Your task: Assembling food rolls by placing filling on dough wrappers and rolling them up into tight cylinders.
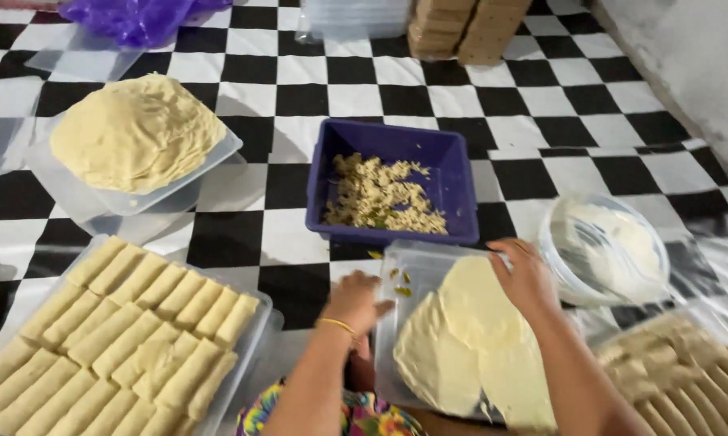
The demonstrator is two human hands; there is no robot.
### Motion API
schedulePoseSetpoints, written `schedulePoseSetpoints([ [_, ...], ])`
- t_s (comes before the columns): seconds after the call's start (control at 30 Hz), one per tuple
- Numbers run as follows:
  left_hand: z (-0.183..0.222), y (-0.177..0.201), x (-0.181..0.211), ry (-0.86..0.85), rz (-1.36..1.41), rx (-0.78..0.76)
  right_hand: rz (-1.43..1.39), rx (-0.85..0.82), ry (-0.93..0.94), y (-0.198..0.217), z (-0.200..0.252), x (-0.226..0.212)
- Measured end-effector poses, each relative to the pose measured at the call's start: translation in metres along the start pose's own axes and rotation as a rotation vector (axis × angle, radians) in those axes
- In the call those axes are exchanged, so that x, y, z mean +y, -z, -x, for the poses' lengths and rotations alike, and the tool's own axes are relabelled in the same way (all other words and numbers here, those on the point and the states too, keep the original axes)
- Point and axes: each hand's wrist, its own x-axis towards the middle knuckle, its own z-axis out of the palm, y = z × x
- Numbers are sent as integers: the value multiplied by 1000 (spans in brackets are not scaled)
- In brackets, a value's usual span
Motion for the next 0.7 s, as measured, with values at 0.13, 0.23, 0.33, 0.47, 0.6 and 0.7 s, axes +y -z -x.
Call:
schedulePoseSetpoints([
  [0.13, -10, -19, 41, -110, 118, -32, -115, -242, 65, -91, -101, -27],
  [0.23, 10, 0, 64, -211, 71, -15, -193, -469, -44, -154, -158, -48],
  [0.33, 12, 8, 63, -108, 156, -378, 22, -687, 14, -222, -202, -48],
  [0.47, 1, 15, 56, 0, 148, -531, 114, -819, 45, -270, -221, -57],
  [0.6, 6, -6, 51, -75, 176, -416, -435, -750, -731, -149, -217, -148],
  [0.7, 13, 9, 57, -57, 149, -476, -167, -606, -172, -232, -216, -57],
])
